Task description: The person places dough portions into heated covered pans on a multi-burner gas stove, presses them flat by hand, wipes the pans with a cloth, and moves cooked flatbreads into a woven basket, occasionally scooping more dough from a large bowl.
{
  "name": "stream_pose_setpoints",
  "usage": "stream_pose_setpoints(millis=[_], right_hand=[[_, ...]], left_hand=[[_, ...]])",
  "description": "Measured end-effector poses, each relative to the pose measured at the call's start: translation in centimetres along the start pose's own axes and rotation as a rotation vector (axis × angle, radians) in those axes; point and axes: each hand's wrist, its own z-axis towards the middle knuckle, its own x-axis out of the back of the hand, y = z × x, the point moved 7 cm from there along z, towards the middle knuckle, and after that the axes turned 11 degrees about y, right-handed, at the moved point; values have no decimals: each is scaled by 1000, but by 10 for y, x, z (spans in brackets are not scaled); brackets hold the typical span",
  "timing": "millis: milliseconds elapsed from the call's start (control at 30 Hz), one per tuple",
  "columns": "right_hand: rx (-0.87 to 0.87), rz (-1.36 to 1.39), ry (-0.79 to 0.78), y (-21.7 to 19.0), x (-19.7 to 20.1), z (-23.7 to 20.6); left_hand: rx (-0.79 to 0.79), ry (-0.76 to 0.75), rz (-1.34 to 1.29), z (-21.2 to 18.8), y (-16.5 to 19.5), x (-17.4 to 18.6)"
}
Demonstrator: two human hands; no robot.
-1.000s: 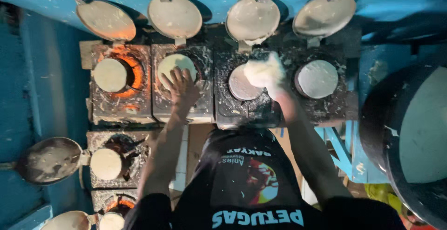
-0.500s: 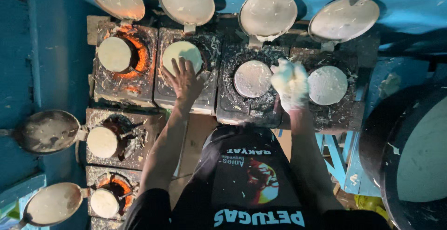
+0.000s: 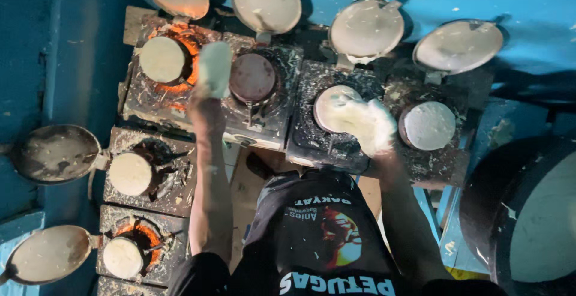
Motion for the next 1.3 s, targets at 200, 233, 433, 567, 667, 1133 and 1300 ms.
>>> stream_pose_setpoints(millis=[200,233,433,567,667,1133,1300], right_hand=[[-45,229,-50,46,-71,44],[-86,74,-69,60,-89,52],[1125,-1345,-511,104,-240,77],[929,-1428,-291,152,-294,120],[873,-1514,-161,189,-300,119],[1066,-1677,-273,213,-283,116],[1036,-1749,-259,195,-244,95]], left_hand=[[-27,132,-522,2,83,139],[-120,137,-498,-3,108,169],[-316,284,505,-11,187,295],[-255,127,1222,-23,167,321],[-356,99,1264,-36,155,332],[-302,31,1679,-43,102,400],[-315,-71,1713,-47,93,408]])
